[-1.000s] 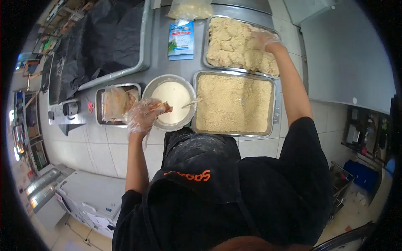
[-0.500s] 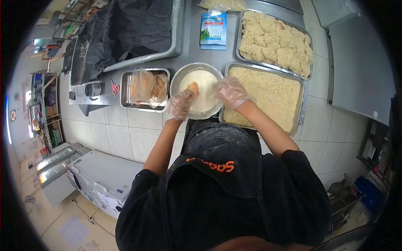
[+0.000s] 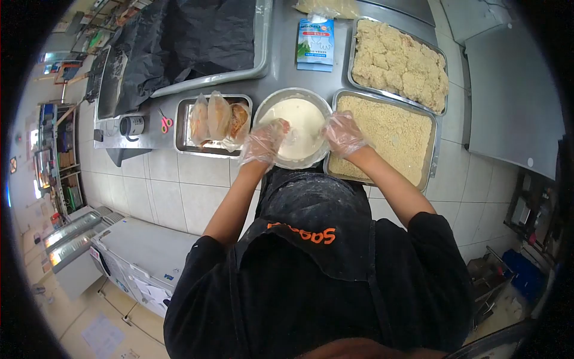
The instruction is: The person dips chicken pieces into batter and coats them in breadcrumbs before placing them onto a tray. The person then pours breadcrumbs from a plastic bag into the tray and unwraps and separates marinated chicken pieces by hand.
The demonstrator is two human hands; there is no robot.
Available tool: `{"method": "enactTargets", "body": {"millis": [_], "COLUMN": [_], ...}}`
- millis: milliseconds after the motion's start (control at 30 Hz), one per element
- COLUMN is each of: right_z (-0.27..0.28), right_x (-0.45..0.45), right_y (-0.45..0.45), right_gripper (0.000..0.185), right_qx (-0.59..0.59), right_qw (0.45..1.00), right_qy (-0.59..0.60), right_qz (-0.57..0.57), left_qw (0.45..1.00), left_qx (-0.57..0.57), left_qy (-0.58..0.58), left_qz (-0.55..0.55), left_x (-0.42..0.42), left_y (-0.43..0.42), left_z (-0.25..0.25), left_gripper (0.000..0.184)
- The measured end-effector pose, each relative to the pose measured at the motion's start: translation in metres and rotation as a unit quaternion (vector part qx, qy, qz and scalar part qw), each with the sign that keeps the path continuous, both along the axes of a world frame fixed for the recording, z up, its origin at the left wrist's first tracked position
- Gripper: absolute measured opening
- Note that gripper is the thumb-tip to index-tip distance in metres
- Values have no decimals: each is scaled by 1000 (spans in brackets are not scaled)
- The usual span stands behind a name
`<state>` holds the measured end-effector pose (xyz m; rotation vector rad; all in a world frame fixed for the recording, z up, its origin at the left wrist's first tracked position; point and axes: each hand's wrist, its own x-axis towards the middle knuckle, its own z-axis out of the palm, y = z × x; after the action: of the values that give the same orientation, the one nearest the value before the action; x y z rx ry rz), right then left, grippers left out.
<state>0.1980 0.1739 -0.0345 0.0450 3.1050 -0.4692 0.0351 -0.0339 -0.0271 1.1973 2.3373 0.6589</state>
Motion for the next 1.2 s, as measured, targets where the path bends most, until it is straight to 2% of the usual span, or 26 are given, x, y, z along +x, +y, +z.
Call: {"method": "enactTargets", "body": {"millis": [33,67,100,167,200,267,333,433,467,500,533,567,667,733,767,833,967,1033,1167,1200], "right_z": [-3,1,5,3,-8,-2,30,44,51,64,71,67,37,22,17,24,38,35,58,63], "right_x": [3,5,7,11,16,17,9,10,6,1,-3,-4,1,0,2,5,10,14,23,25], "right_y": [-3,-8,-13,-23,-28,-40,-52,-61,-60,-59,-59,-60,-71,-78,-80,-88,-92,-90,-73,-67], "right_gripper": [17,17,17,17,17,16,16,14,14,15,16,16,14,15,15,15,14,10,8,11], "right_qx": [-26,-23,-57,-88,-74,-55,-15,4,7,18,27,28,30,33,32,49,-3,6,-20,-43], "right_qw": [999,999,995,989,986,982,991,982,981,968,941,938,950,969,968,969,970,974,970,973], "right_qy": [41,41,54,67,103,137,42,19,18,-100,-215,-219,-161,8,7,88,97,92,110,26], "right_qz": [-21,-21,-60,-100,-108,-117,-130,-188,-194,-228,-259,-268,-267,-246,-247,-223,-221,-207,-215,-225], "left_qw": [995,985,985,997,996,995,993,995,995,994,994,993,990,990,990,987,988,989,989,988], "left_qx": [20,-20,-17,-70,-61,-72,-83,-59,-33,-8,-6,-22,-36,-34,-66,-104,-114,-78,-116,-128], "left_qy": [71,126,126,2,-62,-71,-79,-66,-75,-85,-88,-83,-86,-87,-68,-49,4,-1,26,39], "left_qz": [-74,-116,-117,-16,19,7,-8,-50,-55,-61,-69,-86,-108,-105,-109,-114,-102,-126,-93,-82], "left_x": [1,5,8,17,18,9,0,-12,-17,-20,-23,-24,-22,-23,-22,-21,-28,-28,-15,-12], "left_y": [-5,-13,-14,-14,-4,-1,1,6,9,10,10,9,5,13,16,17,27,24,19,20], "left_z": [-18,-45,-48,-55,-15,-20,-22,-22,-23,-23,-22,-20,-44,-39,-37,-36,-43,-19,16,37], "left_gripper": [36,39,39,41,45,45,46,45,37,30,30,35,39,38,37,37,33,29,29,33]}}
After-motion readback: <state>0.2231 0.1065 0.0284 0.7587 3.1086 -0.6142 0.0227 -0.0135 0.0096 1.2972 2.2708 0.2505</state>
